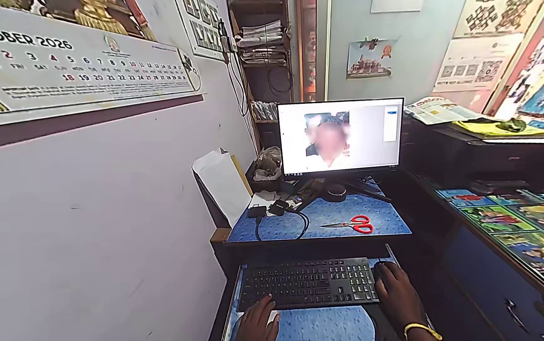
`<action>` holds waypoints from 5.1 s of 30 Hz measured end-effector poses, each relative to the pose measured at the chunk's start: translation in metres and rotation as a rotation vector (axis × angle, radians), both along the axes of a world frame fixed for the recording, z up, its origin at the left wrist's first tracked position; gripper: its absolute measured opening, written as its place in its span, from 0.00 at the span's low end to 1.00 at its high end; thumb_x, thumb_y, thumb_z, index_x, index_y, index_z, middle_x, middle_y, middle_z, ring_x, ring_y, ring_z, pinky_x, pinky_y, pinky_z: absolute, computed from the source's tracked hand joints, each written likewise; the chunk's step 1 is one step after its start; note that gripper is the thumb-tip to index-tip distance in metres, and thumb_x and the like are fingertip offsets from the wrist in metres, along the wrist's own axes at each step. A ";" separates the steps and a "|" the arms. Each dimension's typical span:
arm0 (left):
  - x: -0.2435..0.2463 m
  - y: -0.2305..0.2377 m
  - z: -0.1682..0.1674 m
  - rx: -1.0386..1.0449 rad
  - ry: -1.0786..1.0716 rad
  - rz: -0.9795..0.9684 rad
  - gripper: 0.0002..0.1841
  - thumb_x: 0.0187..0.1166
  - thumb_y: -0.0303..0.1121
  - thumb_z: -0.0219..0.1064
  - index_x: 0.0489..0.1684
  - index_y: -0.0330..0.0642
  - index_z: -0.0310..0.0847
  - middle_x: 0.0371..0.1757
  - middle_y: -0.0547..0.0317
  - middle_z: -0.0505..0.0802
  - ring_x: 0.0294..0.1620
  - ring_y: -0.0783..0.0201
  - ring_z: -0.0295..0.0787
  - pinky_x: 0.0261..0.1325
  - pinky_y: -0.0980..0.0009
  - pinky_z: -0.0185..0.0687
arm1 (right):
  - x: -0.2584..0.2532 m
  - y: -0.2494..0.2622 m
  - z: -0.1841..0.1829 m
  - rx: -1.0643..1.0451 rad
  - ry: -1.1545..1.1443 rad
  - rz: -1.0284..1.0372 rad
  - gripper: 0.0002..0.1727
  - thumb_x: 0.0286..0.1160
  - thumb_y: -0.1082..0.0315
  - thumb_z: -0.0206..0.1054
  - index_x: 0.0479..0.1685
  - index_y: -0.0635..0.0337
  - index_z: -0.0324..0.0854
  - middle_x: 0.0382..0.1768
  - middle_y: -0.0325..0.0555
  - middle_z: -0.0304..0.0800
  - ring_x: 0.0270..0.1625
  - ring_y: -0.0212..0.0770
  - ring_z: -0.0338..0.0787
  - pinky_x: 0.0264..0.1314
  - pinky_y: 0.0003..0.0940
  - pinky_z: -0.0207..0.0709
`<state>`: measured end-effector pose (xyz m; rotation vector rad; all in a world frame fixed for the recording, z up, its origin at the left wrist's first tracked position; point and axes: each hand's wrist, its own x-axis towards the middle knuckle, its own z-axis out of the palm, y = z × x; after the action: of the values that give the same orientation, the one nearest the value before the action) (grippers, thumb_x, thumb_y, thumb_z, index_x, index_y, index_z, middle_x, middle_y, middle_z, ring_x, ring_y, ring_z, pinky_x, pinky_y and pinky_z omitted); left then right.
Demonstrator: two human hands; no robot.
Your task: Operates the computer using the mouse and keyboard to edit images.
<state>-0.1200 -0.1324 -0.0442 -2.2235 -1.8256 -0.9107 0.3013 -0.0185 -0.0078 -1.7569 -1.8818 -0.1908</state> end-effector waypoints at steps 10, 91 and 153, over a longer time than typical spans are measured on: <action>0.000 0.001 0.000 0.034 0.000 -0.008 0.20 0.84 0.47 0.61 0.57 0.42 0.90 0.68 0.49 0.91 0.70 0.50 0.87 0.74 0.52 0.78 | 0.004 0.006 -0.009 0.081 -0.016 0.029 0.25 0.68 0.55 0.60 0.61 0.51 0.90 0.67 0.54 0.87 0.71 0.56 0.86 0.69 0.55 0.80; 0.010 0.003 0.023 -0.331 0.135 0.041 0.30 0.89 0.49 0.50 0.23 0.35 0.87 0.33 0.44 0.94 0.44 0.46 0.96 0.49 0.47 0.87 | 0.003 -0.004 0.009 -0.108 0.016 0.128 0.24 0.77 0.56 0.60 0.70 0.51 0.86 0.77 0.56 0.80 0.82 0.54 0.77 0.85 0.53 0.69; 0.120 0.055 0.031 -0.083 0.039 -0.127 0.28 0.85 0.59 0.53 0.75 0.55 0.81 0.90 0.59 0.70 0.93 0.52 0.58 0.91 0.40 0.47 | 0.003 -0.001 -0.003 -0.009 0.002 0.080 0.25 0.75 0.54 0.58 0.69 0.48 0.86 0.73 0.54 0.83 0.77 0.54 0.81 0.77 0.54 0.76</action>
<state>-0.0002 -0.0771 -0.0130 -2.4136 -1.7536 -0.8202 0.3047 -0.0194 -0.0105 -1.6836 -1.9502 -0.1502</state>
